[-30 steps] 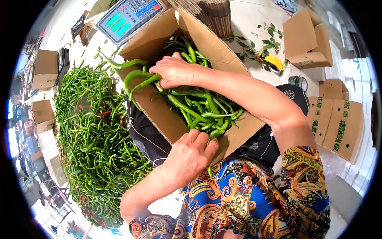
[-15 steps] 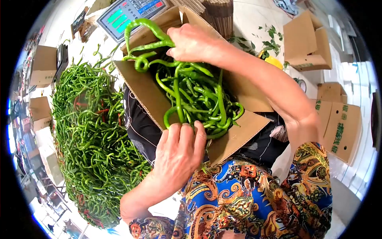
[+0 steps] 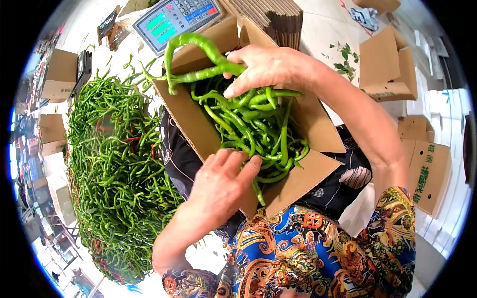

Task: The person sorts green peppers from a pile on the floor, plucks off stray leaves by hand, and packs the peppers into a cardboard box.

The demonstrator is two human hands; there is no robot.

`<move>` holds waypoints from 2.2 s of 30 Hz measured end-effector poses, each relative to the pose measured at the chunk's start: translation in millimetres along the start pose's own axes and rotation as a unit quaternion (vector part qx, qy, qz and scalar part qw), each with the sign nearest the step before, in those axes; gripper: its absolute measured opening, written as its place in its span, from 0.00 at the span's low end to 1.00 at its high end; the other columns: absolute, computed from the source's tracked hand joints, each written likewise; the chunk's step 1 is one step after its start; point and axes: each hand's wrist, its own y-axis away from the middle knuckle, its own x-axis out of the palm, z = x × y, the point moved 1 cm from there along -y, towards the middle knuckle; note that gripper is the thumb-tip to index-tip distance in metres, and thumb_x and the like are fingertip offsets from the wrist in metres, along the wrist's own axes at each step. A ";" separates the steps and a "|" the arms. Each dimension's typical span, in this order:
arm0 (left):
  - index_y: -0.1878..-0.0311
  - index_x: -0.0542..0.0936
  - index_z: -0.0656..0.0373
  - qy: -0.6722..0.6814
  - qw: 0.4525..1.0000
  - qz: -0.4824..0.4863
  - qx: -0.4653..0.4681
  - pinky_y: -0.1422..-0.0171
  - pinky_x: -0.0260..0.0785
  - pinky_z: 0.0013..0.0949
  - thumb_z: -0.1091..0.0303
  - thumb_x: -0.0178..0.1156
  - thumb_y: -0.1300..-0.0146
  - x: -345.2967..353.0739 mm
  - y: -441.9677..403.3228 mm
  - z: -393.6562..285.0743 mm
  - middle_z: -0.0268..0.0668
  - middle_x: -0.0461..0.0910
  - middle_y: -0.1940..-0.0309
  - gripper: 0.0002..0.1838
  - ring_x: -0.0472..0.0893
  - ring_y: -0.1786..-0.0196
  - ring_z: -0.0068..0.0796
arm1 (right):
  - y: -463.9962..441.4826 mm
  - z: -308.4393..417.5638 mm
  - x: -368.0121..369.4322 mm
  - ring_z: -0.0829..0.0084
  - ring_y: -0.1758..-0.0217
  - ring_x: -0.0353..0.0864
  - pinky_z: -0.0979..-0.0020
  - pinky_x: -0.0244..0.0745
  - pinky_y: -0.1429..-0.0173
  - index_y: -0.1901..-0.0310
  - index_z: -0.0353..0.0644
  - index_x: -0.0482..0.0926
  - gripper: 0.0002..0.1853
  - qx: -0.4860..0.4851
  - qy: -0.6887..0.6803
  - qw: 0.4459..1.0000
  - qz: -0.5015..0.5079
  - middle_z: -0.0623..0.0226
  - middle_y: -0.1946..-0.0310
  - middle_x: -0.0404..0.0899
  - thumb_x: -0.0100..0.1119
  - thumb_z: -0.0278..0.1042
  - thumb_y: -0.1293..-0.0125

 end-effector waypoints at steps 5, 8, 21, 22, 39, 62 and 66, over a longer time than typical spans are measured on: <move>0.47 0.78 0.58 -0.146 0.959 -0.215 -0.115 0.47 0.73 0.46 0.79 0.57 0.44 -48.7 -14.5 50.2 0.46 0.79 0.53 0.19 0.78 0.51 0.47 | -22.6 -33.1 0.5 0.55 0.53 0.82 0.60 0.76 0.47 0.49 0.34 0.77 0.28 -0.055 0.118 0.988 -0.085 0.49 0.58 0.82 0.67 0.46 0.47; 0.52 0.79 0.57 -0.254 0.936 -0.181 -0.160 0.48 0.72 0.47 0.73 0.57 0.41 -46.3 -33.8 99.8 0.42 0.79 0.53 0.13 0.77 0.48 0.45 | -29.3 -44.3 0.8 0.51 0.52 0.80 0.58 0.74 0.44 0.47 0.34 0.75 0.27 -0.133 0.177 0.941 -0.254 0.49 0.58 0.80 0.66 0.42 0.46; 0.54 0.82 0.44 -0.310 0.904 -0.029 -0.294 0.46 0.71 0.49 0.69 0.56 0.39 -21.3 -61.3 163.1 0.42 0.81 0.61 0.12 0.82 0.51 0.46 | -5.6 -36.6 35.0 0.80 0.68 0.75 0.76 0.73 0.62 0.43 0.40 0.74 0.30 -0.007 -0.092 0.987 0.128 0.73 0.66 0.77 0.73 0.41 0.46; 0.53 0.82 0.43 -0.315 0.901 -0.019 -0.299 0.45 0.70 0.49 0.69 0.56 0.38 -19.0 -58.9 162.0 0.41 0.81 0.59 0.12 0.81 0.50 0.45 | 3.9 -31.1 35.9 0.82 0.71 0.72 0.76 0.69 0.68 0.48 0.39 0.77 0.24 0.001 -0.100 0.991 0.085 0.73 0.69 0.76 0.70 0.42 0.43; 0.41 0.75 0.60 -0.023 0.887 -0.400 -0.231 0.48 0.75 0.35 0.69 0.57 0.31 -106.6 10.0 76.3 0.39 0.81 0.54 0.17 0.81 0.52 0.30 | 18.3 -3.0 10.9 0.60 0.61 0.83 0.62 0.77 0.52 0.47 0.35 0.77 0.27 -0.107 -0.058 0.981 -0.148 0.55 0.65 0.83 0.68 0.45 0.44; 0.59 0.81 0.56 -0.296 0.941 0.018 -0.163 0.47 0.66 0.42 0.72 0.66 0.54 8.7 -40.6 86.3 0.40 0.75 0.57 0.16 0.75 0.49 0.40 | -3.3 -65.5 52.1 0.48 0.51 0.80 0.53 0.73 0.43 0.37 0.38 0.69 0.29 -0.077 0.231 0.970 -0.027 0.42 0.54 0.79 0.53 0.27 0.44; 0.56 0.80 0.57 -0.043 0.984 0.044 -0.165 0.49 0.73 0.49 0.68 0.65 0.46 2.0 -38.8 71.6 0.45 0.78 0.61 0.13 0.80 0.55 0.49 | 28.3 -79.7 68.0 0.47 0.50 0.78 0.52 0.72 0.46 0.37 0.39 0.68 0.27 -0.200 0.200 0.958 -0.058 0.49 0.54 0.80 0.57 0.31 0.39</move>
